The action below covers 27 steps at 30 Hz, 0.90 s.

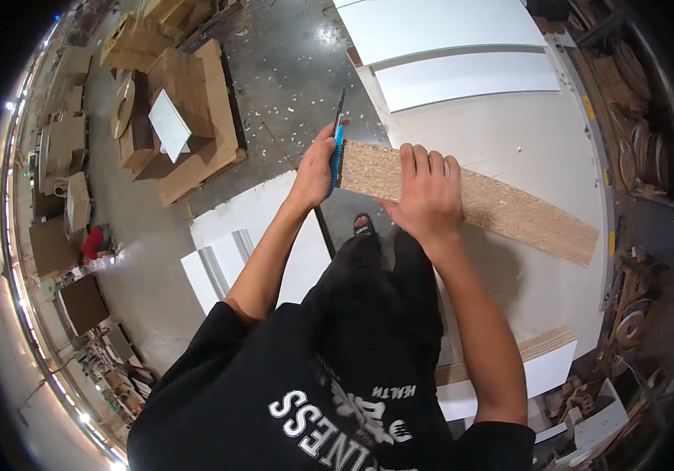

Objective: Trim and clean the edges of laminated wood panels using a utility knife and stack them on a workbench.

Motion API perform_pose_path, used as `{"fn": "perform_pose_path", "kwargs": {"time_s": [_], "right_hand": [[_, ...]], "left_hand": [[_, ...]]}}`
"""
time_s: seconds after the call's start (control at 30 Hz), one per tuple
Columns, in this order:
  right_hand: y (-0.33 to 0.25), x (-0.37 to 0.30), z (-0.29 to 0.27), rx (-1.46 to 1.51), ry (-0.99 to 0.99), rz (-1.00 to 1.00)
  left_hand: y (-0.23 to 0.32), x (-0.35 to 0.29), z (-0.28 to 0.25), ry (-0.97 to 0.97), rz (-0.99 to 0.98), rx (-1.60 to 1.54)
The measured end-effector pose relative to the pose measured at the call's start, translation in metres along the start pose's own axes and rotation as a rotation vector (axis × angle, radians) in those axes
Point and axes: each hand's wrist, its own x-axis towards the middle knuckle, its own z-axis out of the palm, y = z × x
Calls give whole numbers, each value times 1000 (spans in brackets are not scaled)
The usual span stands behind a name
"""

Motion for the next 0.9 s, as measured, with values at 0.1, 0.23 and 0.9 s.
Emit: {"fn": "perform_pose_path", "kwargs": {"time_s": [0.1, 0.23, 0.9], "right_hand": [[0, 0, -2, 6, -19, 3], [2, 2, -4, 37, -89, 20], [0, -1, 3, -24, 30, -20]], "left_hand": [[13, -5, -2, -24, 10, 172], [37, -9, 1, -25, -84, 296], [-2, -23, -4, 53, -21, -154]]}}
